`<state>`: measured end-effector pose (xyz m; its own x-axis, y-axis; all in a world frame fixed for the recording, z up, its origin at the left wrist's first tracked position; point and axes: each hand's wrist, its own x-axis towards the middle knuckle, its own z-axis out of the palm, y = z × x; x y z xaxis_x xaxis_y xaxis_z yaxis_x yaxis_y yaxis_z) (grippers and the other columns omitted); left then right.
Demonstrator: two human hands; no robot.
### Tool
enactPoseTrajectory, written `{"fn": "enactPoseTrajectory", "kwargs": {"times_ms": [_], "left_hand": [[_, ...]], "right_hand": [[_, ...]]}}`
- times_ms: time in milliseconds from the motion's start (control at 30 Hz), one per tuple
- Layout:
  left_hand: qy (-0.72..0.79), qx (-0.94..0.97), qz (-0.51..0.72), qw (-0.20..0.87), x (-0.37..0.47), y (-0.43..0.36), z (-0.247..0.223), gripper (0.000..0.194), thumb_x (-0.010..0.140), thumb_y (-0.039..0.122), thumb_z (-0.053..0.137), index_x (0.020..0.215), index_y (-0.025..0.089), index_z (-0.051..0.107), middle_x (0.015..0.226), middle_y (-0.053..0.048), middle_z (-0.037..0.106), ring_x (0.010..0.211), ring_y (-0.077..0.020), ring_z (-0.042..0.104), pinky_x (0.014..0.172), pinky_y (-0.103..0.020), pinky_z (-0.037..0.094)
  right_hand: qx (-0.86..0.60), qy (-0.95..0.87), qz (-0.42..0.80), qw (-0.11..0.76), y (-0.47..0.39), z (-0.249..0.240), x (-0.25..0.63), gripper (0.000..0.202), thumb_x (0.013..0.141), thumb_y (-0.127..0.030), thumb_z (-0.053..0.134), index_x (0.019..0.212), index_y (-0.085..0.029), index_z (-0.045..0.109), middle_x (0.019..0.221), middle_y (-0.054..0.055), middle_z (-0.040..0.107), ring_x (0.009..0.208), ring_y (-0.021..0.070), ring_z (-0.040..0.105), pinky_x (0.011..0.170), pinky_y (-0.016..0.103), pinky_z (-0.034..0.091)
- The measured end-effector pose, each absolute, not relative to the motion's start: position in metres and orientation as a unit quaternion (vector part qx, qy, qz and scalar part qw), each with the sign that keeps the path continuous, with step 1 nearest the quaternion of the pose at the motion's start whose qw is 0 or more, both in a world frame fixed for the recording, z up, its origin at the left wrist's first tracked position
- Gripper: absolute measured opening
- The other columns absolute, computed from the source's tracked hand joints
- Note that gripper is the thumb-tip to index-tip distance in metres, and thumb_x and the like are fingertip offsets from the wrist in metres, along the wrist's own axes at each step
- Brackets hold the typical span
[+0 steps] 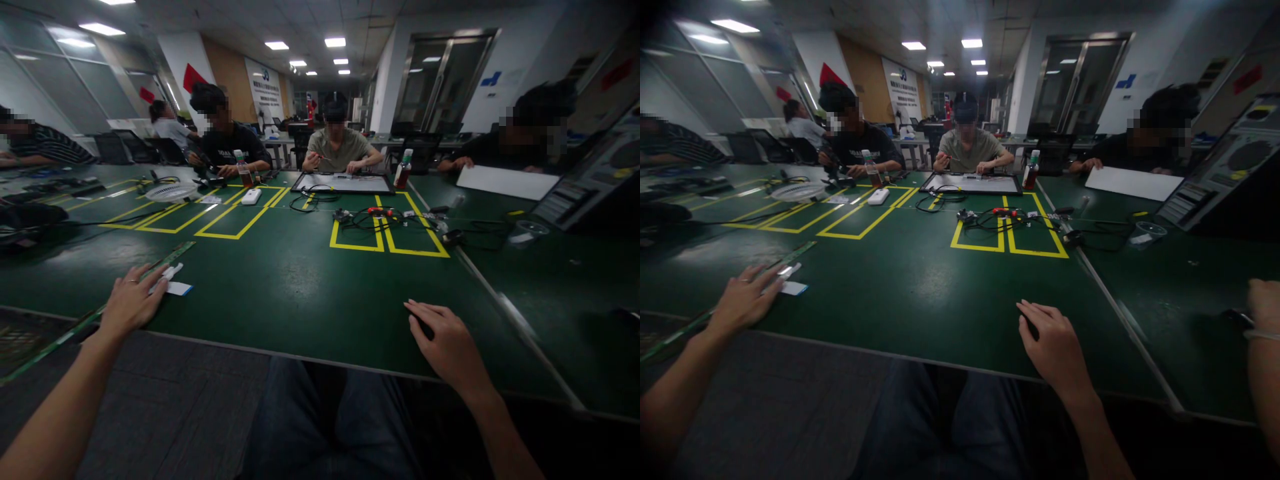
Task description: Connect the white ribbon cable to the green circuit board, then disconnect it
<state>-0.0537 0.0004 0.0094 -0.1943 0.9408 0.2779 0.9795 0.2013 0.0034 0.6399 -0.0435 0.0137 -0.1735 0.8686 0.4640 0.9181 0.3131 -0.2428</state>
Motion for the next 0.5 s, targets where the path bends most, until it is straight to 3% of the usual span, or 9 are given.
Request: {"fn": "enactPoseTrajectory", "kwargs": {"times_ms": [167, 300, 500], "left_hand": [[-0.816, -0.568, -0.08, 0.071, -0.05, 0.005, 0.018, 0.071, 0.105, 0.052, 0.034, 0.16, 0.009, 0.043, 0.159, -0.024, 0.046, 0.132, -0.0384, 0.057, 0.108, -0.052, 0.046], [-0.837, -0.543, -0.062, 0.035, -0.06, 0.014, 0.018, 0.077, 0.104, 0.056, 0.032, 0.156, 0.002, 0.047, 0.151, -0.026, 0.056, 0.126, -0.0377, 0.061, 0.101, -0.047, 0.05], [-0.833, -0.55, -0.052, 0.026, -0.067, 0.018, 0.014, 0.072, 0.104, 0.055, 0.034, 0.151, 0.004, 0.054, 0.152, -0.021, 0.057, 0.129, -0.0355, 0.06, 0.105, -0.046, 0.049]], "right_hand": [[-0.584, -0.765, -0.048, 0.269, -0.044, 0.012, 0.639, 0.035, 0.102, -0.031, 0.053, 0.131, -0.024, 0.072, 0.131, 0.006, 0.075, 0.119, 0.0261, 0.067, 0.102, 0.05, 0.057], [-0.586, -0.763, -0.051, 0.267, -0.044, 0.013, 0.639, 0.036, 0.102, -0.031, 0.052, 0.131, -0.023, 0.072, 0.129, 0.007, 0.076, 0.118, 0.0267, 0.068, 0.101, 0.05, 0.057], [-0.59, -0.759, -0.042, 0.271, -0.044, 0.013, 0.639, 0.036, 0.102, -0.032, 0.053, 0.131, -0.024, 0.072, 0.129, 0.006, 0.076, 0.119, 0.0266, 0.068, 0.102, 0.051, 0.057]]}}
